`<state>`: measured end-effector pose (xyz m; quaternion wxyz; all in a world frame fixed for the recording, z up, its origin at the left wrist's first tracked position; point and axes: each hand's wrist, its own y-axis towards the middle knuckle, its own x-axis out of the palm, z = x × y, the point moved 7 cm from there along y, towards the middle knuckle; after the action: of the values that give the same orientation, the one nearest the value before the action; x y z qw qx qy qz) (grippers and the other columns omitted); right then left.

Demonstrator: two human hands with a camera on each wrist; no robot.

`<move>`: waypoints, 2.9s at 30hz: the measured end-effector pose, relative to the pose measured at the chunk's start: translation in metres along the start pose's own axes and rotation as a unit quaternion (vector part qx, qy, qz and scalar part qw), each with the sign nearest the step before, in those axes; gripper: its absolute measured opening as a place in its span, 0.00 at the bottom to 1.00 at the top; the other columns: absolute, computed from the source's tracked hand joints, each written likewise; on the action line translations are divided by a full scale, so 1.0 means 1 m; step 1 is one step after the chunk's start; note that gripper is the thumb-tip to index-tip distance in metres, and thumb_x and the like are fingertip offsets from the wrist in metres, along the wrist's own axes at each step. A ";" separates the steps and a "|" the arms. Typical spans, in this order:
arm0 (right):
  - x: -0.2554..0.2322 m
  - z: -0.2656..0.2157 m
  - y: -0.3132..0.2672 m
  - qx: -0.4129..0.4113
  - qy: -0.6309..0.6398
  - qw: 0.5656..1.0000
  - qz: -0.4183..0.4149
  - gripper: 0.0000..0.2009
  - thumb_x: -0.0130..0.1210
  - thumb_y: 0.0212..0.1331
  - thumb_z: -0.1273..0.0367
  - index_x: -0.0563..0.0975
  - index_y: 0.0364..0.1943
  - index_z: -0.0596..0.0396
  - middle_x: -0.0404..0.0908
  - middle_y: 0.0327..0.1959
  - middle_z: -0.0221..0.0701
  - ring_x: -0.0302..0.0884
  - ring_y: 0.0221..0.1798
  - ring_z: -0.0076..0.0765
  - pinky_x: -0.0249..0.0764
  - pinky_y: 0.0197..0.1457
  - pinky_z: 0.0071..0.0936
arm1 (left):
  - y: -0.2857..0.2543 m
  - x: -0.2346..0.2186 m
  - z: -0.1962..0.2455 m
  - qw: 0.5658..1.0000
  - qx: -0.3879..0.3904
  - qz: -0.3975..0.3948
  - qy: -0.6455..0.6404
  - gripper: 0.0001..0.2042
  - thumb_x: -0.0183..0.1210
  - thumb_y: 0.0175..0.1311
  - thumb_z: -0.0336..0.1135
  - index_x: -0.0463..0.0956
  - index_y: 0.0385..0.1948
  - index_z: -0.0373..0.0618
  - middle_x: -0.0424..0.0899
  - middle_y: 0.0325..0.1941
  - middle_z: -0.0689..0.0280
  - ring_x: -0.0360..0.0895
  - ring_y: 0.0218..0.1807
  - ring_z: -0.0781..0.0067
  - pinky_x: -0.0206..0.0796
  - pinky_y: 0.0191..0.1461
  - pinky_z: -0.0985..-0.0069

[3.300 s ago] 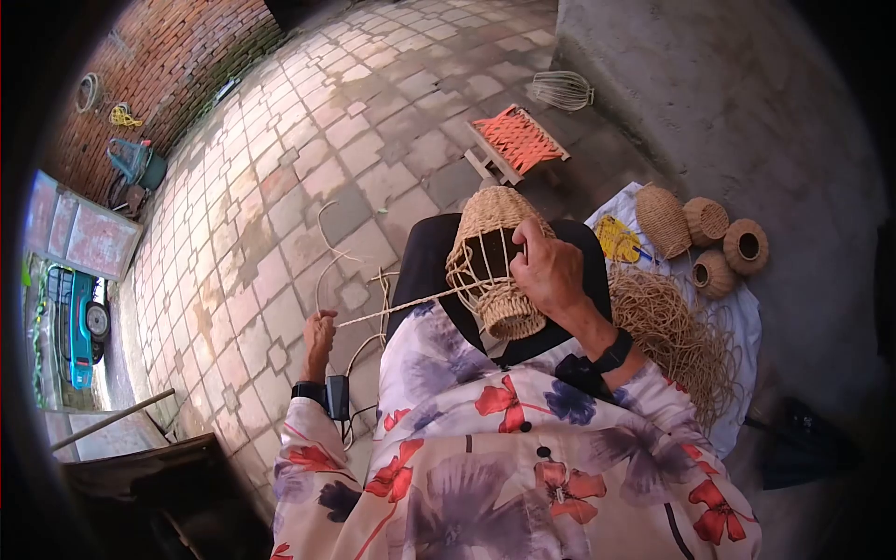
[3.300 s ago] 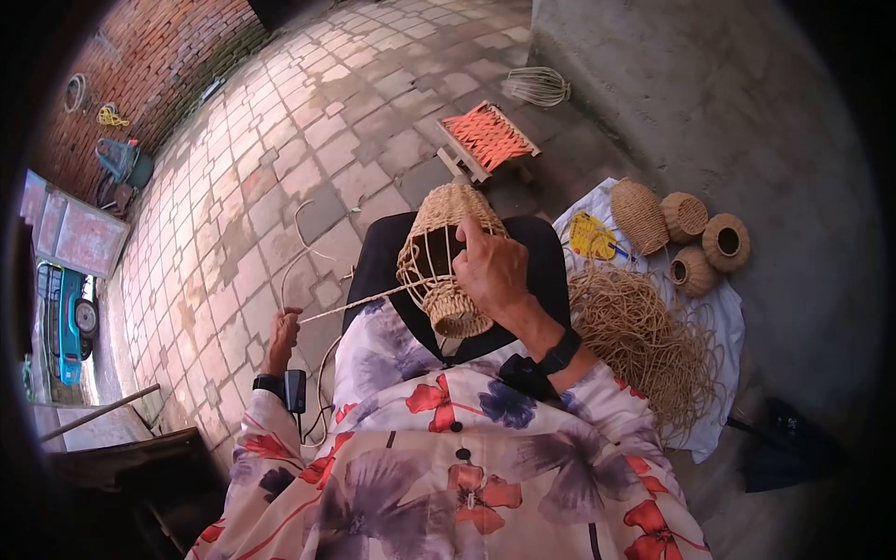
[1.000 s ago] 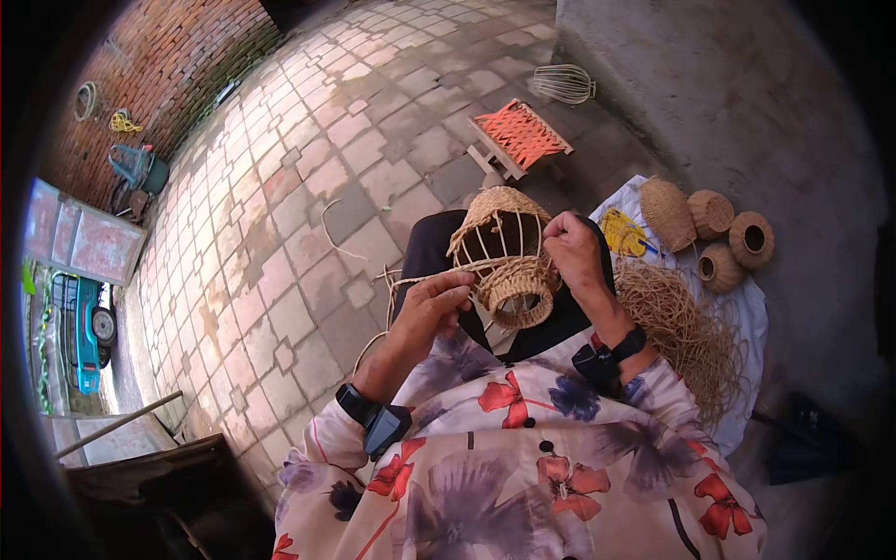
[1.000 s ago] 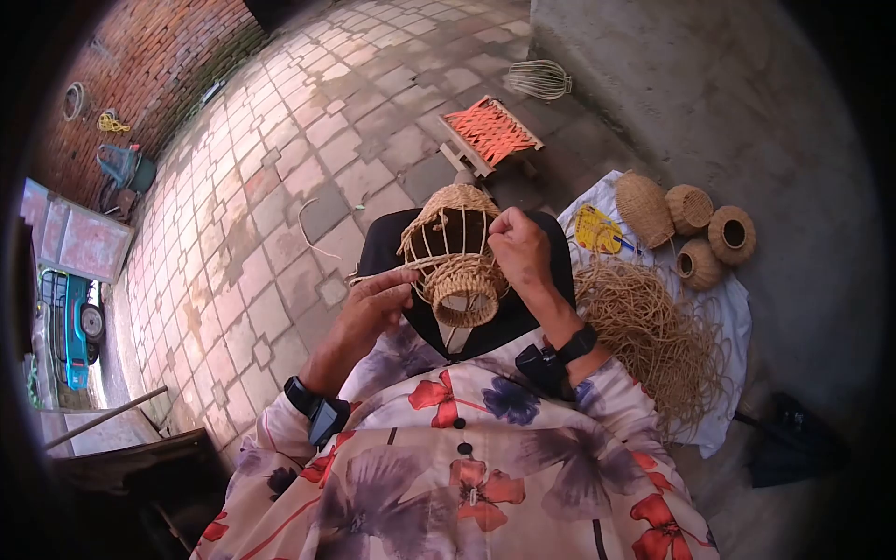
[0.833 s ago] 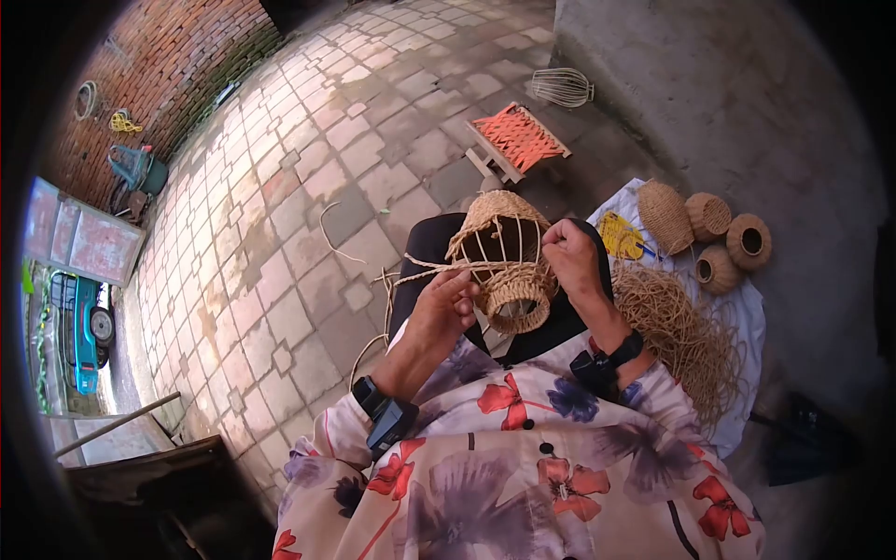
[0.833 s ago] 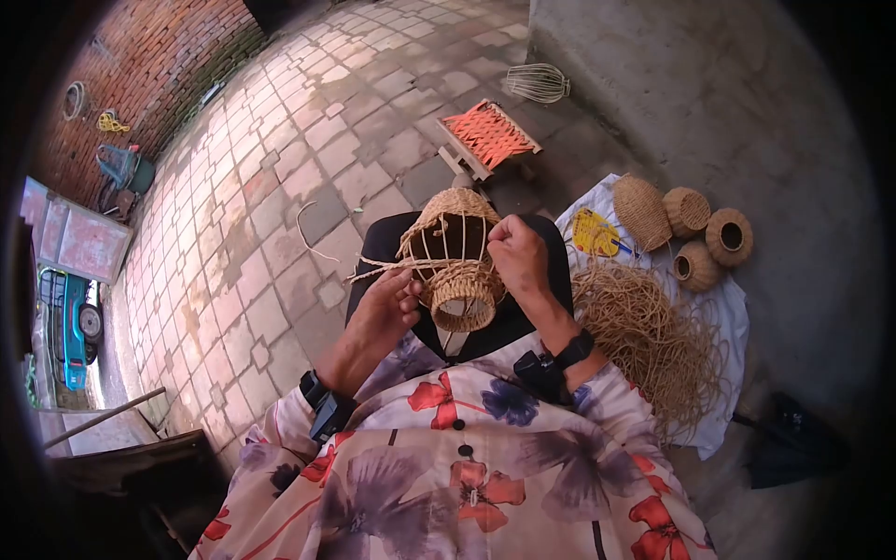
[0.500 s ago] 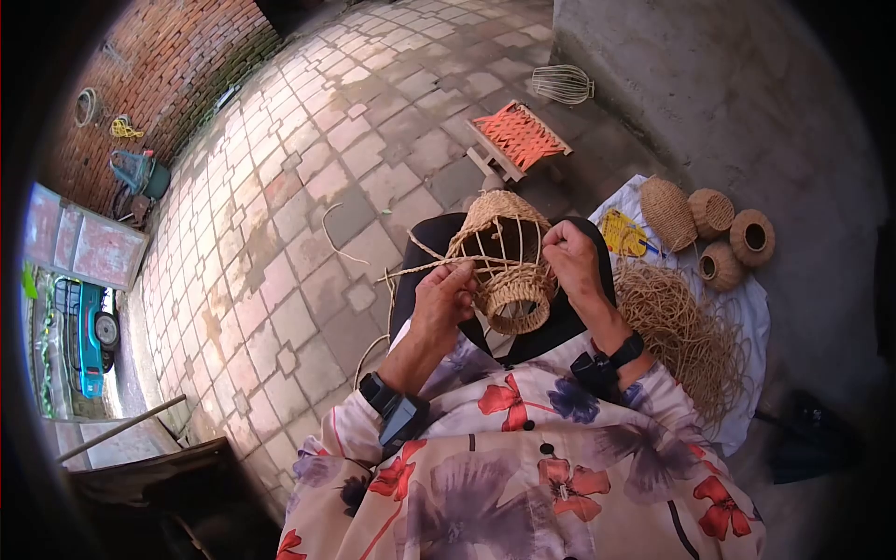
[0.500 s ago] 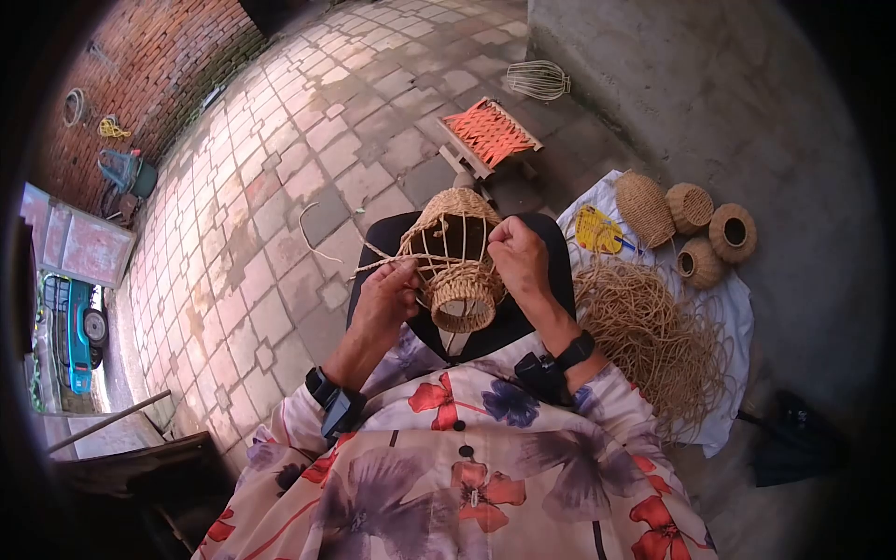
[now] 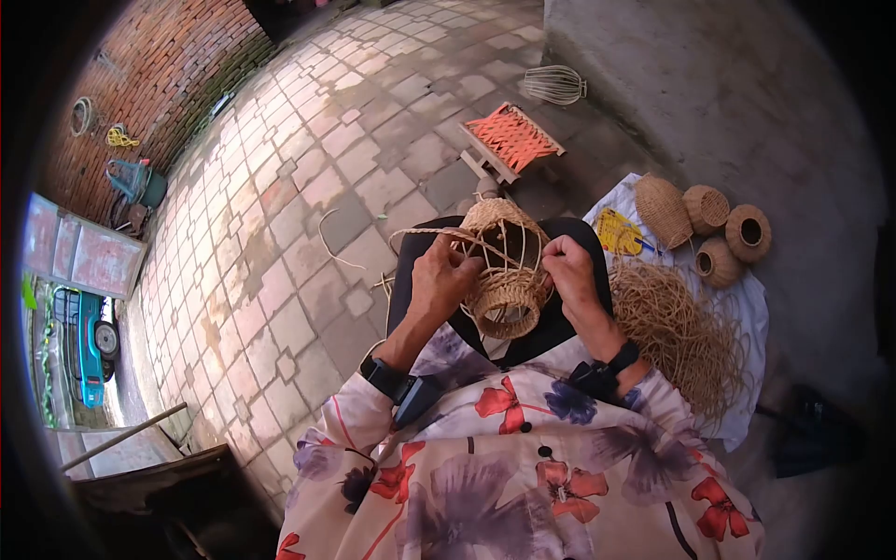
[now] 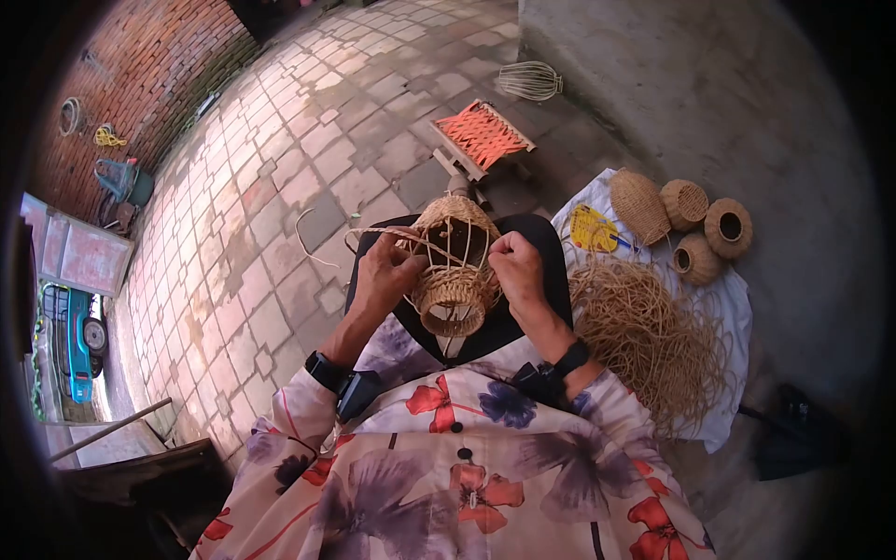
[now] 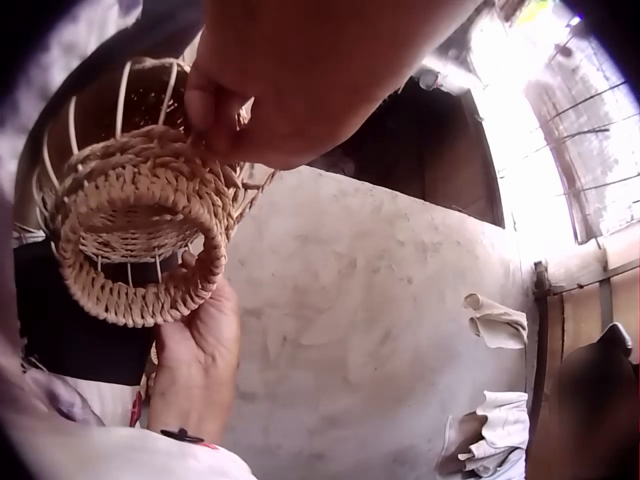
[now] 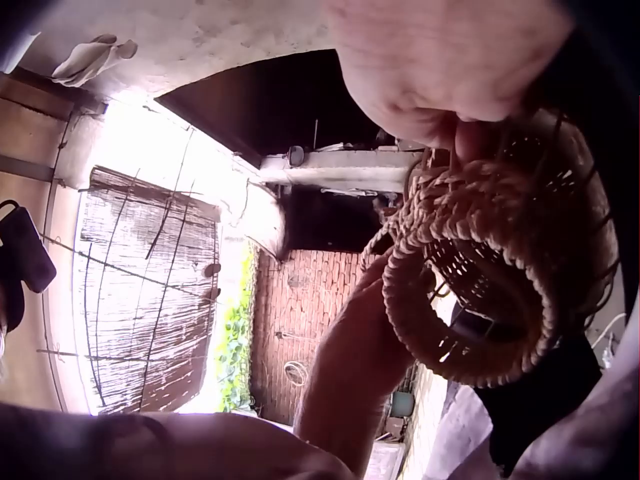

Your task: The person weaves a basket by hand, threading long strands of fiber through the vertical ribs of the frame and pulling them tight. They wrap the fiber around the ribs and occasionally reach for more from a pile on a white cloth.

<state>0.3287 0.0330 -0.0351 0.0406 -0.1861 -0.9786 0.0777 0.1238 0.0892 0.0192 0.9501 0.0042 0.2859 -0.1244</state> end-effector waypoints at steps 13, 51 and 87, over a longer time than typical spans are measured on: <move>-0.007 -0.040 0.002 -0.148 -0.280 0.947 0.062 0.03 0.53 0.51 0.74 0.72 0.29 0.56 0.73 0.17 0.29 0.72 0.18 0.29 0.67 0.24 0.28 | -0.041 0.002 -0.065 0.929 -0.176 -0.024 -0.324 0.08 0.58 0.61 0.32 0.75 0.40 0.43 0.77 0.26 0.72 0.75 0.26 0.83 0.72 0.29 0.83; -0.005 -0.004 0.031 0.031 -0.023 0.999 -0.023 0.04 0.49 0.46 0.81 0.72 0.26 0.58 0.72 0.18 0.26 0.69 0.19 0.20 0.63 0.23 0.19 | -0.028 -0.003 -0.060 0.953 -0.070 -0.065 -0.288 0.05 0.61 0.59 0.29 0.78 0.35 0.40 0.80 0.29 0.70 0.76 0.29 0.81 0.71 0.37 0.84; -0.006 -0.006 0.029 0.062 0.014 0.997 -0.046 0.03 0.48 0.48 0.79 0.72 0.25 0.57 0.72 0.18 0.26 0.68 0.18 0.21 0.62 0.21 0.18 | -0.027 0.026 -0.057 0.880 -0.103 -0.260 -0.383 0.10 0.55 0.58 0.23 0.72 0.41 0.46 0.75 0.29 0.74 0.72 0.24 0.87 0.66 0.25 0.89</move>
<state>0.3450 0.0586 -0.0343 0.0691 -0.1387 -0.9789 0.1335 0.1076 0.0619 -0.0414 0.9141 -0.2165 -0.0980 -0.3285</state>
